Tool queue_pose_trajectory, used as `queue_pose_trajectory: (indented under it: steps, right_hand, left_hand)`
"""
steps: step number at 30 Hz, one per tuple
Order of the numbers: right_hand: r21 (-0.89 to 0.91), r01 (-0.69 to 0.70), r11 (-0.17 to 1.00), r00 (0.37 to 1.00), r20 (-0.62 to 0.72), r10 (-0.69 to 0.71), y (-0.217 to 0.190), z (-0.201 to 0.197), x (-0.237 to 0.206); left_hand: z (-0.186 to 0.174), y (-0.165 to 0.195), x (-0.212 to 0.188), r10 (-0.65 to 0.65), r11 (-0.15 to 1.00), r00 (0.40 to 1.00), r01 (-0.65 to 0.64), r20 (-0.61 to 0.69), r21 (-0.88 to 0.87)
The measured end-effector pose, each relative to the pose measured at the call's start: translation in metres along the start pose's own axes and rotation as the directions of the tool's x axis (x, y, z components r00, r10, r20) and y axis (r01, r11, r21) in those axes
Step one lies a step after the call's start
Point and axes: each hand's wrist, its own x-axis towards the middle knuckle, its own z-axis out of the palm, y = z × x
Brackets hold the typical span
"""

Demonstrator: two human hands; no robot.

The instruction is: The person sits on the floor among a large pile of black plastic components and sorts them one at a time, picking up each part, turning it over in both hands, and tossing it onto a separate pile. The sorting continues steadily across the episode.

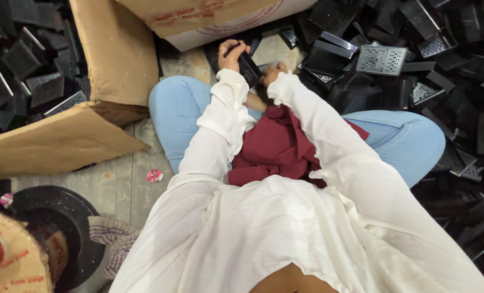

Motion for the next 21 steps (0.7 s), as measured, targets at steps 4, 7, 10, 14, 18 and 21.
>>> queue_pose_trajectory:
  steps: [4, 7, 10, 14, 18, 21]
  right_hand:
    - [0.223, 0.058, 0.973, 0.945, -0.327, 0.019, 0.020, -0.019, -0.010]
    - [0.773, 0.135, 0.619, 0.865, -0.397, 0.307, 0.034, -0.030, -0.023]
    - [0.958, 0.081, 0.275, 0.865, -0.205, 0.459, 0.039, -0.032, -0.033]
    - [0.903, 0.131, 0.410, 0.837, -0.322, 0.443, 0.020, -0.021, -0.036]
    - [0.453, -0.066, 0.889, 0.866, -0.416, 0.277, -0.006, -0.017, -0.038]
    - [0.409, -0.070, 0.910, 0.844, -0.462, 0.273, -0.016, -0.026, -0.038]
  left_hand:
    - [0.003, 0.001, -0.003, -0.011, 0.995, 0.996, 0.020, -0.089, 0.100]
    - [0.008, -0.002, -0.012, -0.224, 0.917, 0.968, 0.248, -0.112, 0.312]
    - [0.011, -0.007, -0.022, -0.302, 0.755, 0.939, 0.130, 0.165, 0.643]
    - [0.004, -0.010, -0.032, -0.336, 0.757, 0.858, 0.001, 0.388, 0.654]
    - [-0.003, -0.016, -0.032, -0.235, 0.759, 0.943, 0.026, 0.237, 0.651]
    - [0.000, -0.017, -0.023, -0.174, 0.621, 0.968, -0.035, 0.182, 0.783]
